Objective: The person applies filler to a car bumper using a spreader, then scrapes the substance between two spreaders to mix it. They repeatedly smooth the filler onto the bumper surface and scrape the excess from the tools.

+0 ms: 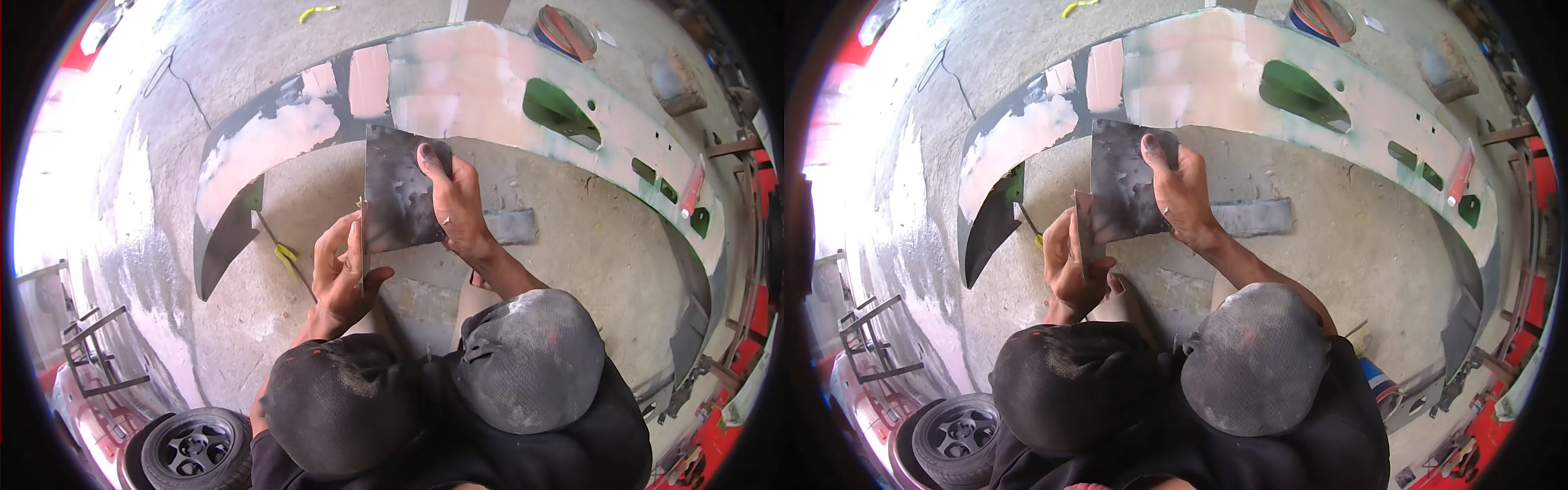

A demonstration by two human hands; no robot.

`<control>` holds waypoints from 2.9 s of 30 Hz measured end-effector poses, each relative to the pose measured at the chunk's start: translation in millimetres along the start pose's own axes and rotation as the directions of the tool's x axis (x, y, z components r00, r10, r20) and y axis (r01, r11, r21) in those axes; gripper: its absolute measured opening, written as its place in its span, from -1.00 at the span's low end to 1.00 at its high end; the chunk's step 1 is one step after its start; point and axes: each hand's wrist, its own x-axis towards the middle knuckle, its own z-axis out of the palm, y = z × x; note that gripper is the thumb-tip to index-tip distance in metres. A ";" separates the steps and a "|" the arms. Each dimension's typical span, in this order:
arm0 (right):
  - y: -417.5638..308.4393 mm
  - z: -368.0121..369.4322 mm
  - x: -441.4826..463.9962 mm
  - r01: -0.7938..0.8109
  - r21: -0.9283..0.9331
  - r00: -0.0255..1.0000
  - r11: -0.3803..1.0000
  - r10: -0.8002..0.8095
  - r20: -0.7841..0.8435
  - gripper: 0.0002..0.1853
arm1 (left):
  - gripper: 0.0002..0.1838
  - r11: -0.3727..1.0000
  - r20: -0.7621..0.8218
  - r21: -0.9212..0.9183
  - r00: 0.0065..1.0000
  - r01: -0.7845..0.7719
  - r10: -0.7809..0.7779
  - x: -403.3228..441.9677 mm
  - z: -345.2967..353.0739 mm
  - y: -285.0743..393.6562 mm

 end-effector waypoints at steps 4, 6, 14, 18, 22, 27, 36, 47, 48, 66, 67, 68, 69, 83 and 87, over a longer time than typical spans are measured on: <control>-1.9 -0.5 -1.9 -0.040 0.054 0.999 0.998 0.038 0.031 -0.63 | -0.21 0.998 0.006 0.040 0.999 -0.051 0.050 -0.9 1.1 0.5; 0.9 -2.7 -1.0 -0.082 0.058 0.996 0.995 0.080 0.038 -0.63 | -0.20 0.998 0.010 0.042 0.999 -0.053 0.053 -4.1 1.8 -0.4; 2.1 -2.9 -1.5 -0.173 0.121 0.980 0.977 0.158 0.125 -0.67 | -0.25 0.997 -0.048 0.064 0.998 -0.045 0.048 -11.0 6.2 -1.4; -7.9 8.5 -5.8 -0.203 0.199 0.979 0.959 0.191 0.078 -0.67 | -0.43 0.996 -0.128 0.086 0.992 0.001 0.010 -20.5 9.5 -3.2; -5.0 6.4 -1.9 -0.196 0.181 0.979 0.964 0.182 0.093 -0.64 | -0.52 0.996 -0.106 0.044 0.992 0.072 -0.067 -31.1 16.9 -3.1; -15.4 10.6 1.4 -0.056 0.036 0.998 0.998 0.055 0.024 -0.63 | -0.55 0.996 0.237 -0.078 0.971 0.050 -0.030 -22.3 6.6 1.9; -14.9 7.9 0.9 0.000 0.092 0.996 0.996 0.009 -0.091 -0.62 | -0.80 0.483 -0.094 -0.618 0.552 0.620 -0.829 -16.9 -30.5 -15.2; 4.0 0.7 4.1 0.004 0.065 1.000 0.998 -0.002 -0.030 -0.65 | -0.78 0.705 -0.269 -0.452 0.670 0.547 -0.692 5.8 -36.9 -23.1; -1.0 2.5 2.8 -0.089 0.126 0.996 0.988 0.091 -0.010 -0.66 | -0.77 0.741 -0.252 -0.347 0.704 0.574 -0.664 9.2 -43.9 -32.7; 8.8 34.1 -21.3 -0.169 0.101 0.973 0.980 0.150 0.175 -0.63 | -0.19 -0.204 0.440 -0.799 0.318 0.565 -0.840 17.7 44.3 -58.8; 5.8 35.7 -22.4 -0.166 0.106 0.975 0.980 0.147 0.168 -0.63 | -0.21 -0.182 0.421 -0.803 0.323 0.567 -0.848 10.8 51.0 -63.1; 4.8 36.8 -23.0 -0.163 0.112 0.977 0.980 0.144 0.160 -0.63 | -0.23 -0.138 0.385 -0.820 0.357 0.555 -0.851 6.3 55.9 -63.2; 5.6 37.2 -23.0 -0.168 0.119 0.977 0.979 0.150 0.152 -0.64 | -0.25 -0.120 0.375 -0.821 0.368 0.558 -0.851 1.7 58.5 -64.8; -3.7 20.0 -6.4 -0.169 0.172 0.984 0.970 0.156 0.086 -0.63 | -0.49 0.392 0.314 -0.641 0.692 0.660 -0.651 -16.2 50.6 -44.1; -21.7 8.3 6.4 -0.113 0.213 0.991 0.970 0.125 -0.043 -0.58 | -0.54 0.412 0.467 -0.519 0.652 0.749 -0.598 -48.0 34.0 -54.8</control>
